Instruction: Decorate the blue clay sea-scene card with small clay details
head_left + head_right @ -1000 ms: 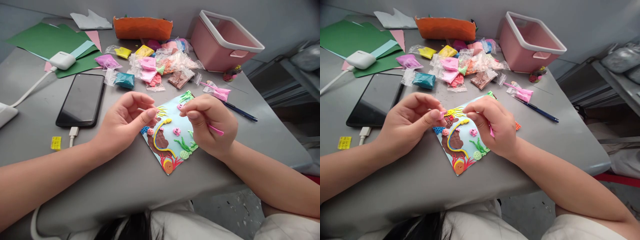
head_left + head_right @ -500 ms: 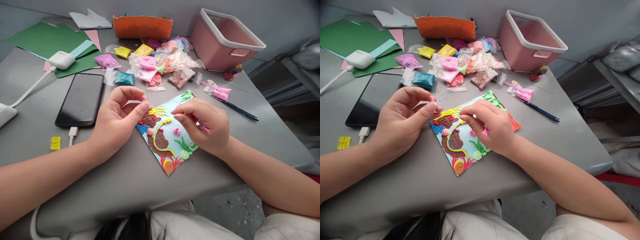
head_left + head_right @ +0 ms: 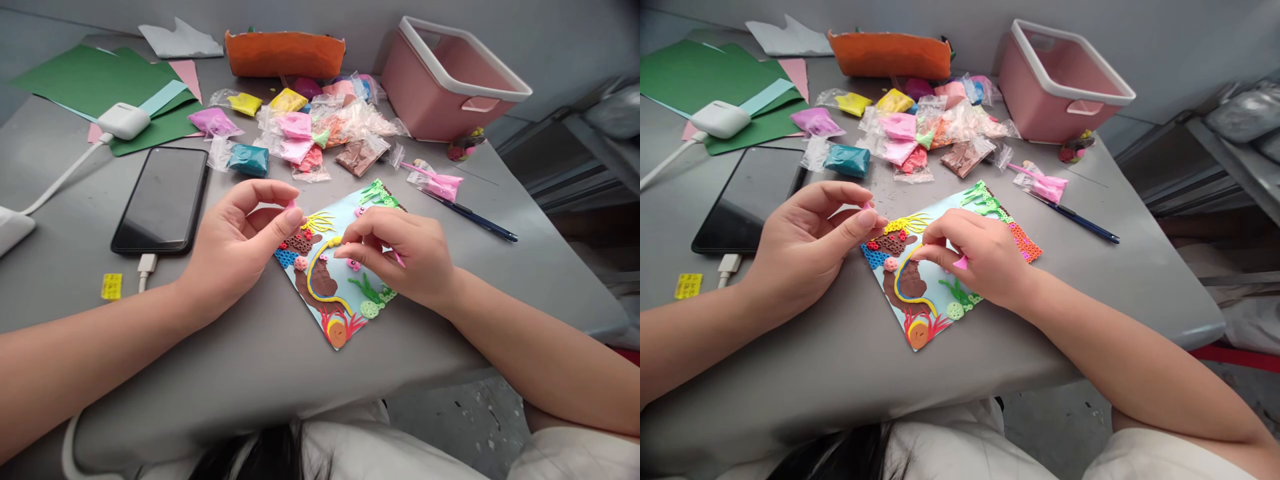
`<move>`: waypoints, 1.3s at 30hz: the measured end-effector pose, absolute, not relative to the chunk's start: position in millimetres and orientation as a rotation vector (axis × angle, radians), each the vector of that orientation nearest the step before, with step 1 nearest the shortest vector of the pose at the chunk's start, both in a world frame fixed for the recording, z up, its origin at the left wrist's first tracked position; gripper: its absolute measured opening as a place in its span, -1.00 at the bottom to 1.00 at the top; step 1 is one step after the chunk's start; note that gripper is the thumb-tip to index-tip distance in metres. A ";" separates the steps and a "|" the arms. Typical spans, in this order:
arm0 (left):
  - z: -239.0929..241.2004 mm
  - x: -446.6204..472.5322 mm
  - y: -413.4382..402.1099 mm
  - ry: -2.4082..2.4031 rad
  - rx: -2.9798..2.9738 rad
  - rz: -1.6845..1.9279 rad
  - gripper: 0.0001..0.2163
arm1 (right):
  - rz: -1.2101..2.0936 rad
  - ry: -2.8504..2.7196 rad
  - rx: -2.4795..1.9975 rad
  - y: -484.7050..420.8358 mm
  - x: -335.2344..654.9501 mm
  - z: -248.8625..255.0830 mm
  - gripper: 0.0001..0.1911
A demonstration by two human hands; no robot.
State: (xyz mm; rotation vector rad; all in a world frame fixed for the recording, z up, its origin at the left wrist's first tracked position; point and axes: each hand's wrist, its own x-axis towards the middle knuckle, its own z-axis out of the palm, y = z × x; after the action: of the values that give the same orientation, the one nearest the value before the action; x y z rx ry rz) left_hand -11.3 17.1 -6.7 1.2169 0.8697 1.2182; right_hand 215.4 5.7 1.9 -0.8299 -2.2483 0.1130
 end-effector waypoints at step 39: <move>-3.6 -9.2 15.6 0.986 1.321 1.186 -0.79 | 0.225 -2.508 -0.688 10.5 223.8 -2.6 -0.85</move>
State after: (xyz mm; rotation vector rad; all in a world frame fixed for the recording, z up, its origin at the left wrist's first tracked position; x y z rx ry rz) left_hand -9.2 15.6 -3.6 1.3212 0.9858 1.1862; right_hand 223.8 10.5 -2.6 -0.6877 -2.5082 0.2247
